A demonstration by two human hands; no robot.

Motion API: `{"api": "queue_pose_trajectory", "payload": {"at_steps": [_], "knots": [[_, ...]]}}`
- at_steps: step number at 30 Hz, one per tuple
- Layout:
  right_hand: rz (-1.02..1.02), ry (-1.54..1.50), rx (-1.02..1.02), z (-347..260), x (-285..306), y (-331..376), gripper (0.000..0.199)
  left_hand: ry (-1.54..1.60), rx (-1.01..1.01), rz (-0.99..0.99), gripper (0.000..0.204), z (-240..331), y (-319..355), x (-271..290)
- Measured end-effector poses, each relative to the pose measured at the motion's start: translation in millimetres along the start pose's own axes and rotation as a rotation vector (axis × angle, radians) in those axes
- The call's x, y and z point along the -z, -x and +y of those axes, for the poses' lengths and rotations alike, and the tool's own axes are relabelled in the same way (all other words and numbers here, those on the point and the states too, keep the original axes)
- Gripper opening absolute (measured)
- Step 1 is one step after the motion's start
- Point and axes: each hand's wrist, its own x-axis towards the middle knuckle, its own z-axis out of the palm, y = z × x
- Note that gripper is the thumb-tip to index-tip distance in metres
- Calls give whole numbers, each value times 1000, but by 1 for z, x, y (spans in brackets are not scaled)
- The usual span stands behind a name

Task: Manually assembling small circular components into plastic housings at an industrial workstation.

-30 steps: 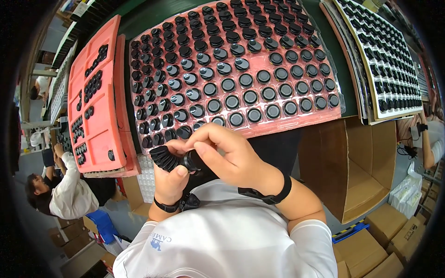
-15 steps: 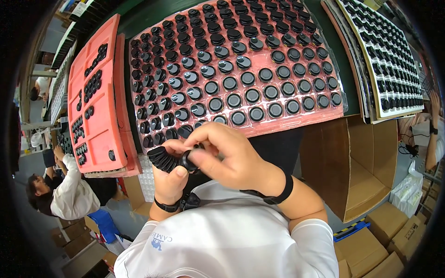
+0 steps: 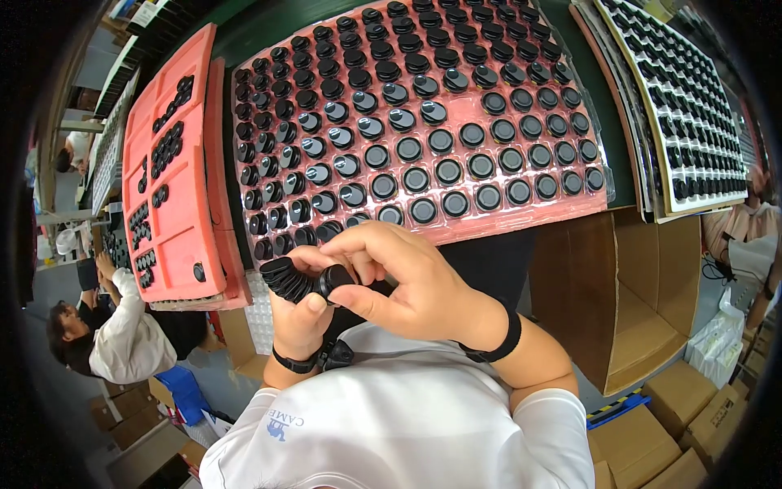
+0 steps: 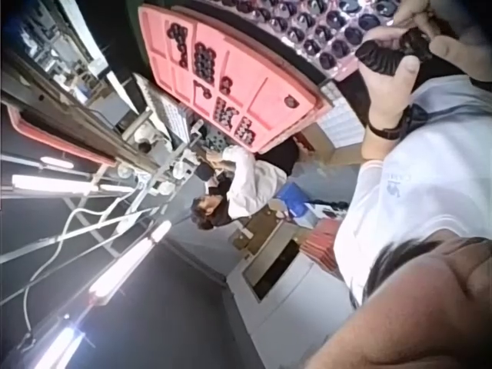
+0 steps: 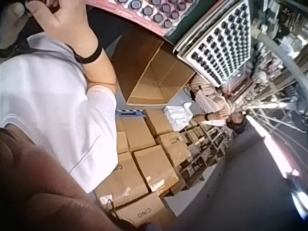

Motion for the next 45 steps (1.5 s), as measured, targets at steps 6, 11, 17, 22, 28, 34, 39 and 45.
{"api": "queue_pose_trajectory", "payload": {"at_steps": [6, 11, 17, 22, 28, 34, 39, 45], "knots": [[-29, 283, 44, -5, 5, -3, 32, -7, -24, 1, 47, 2, -6, -5], [-75, 333, 220, 1, 10, -9, 32, 50, -13, 57, 51, 5, -7, -10], [-125, 386, 238, -7, 15, -12, 27, 45, 34, 56, 48, 5, -9, -11], [-174, 572, 145, -32, 42, -25, 23, 16, 12, -37, 39, -1, -8, -2], [20, 1037, 0, -31, 111, -61, 18, -36, 131, -70, 34, 1, -1, -6], [26, 1368, -164, -19, 134, -79, 19, -38, 195, -154, 23, 5, 3, -3], [24, 1467, -156, -11, 135, -84, 19, -21, 196, -183, 16, 4, 3, 0], [-1, 1586, -13, -14, 120, -80, 18, -22, 216, -192, 16, 3, 1, -1]]}}
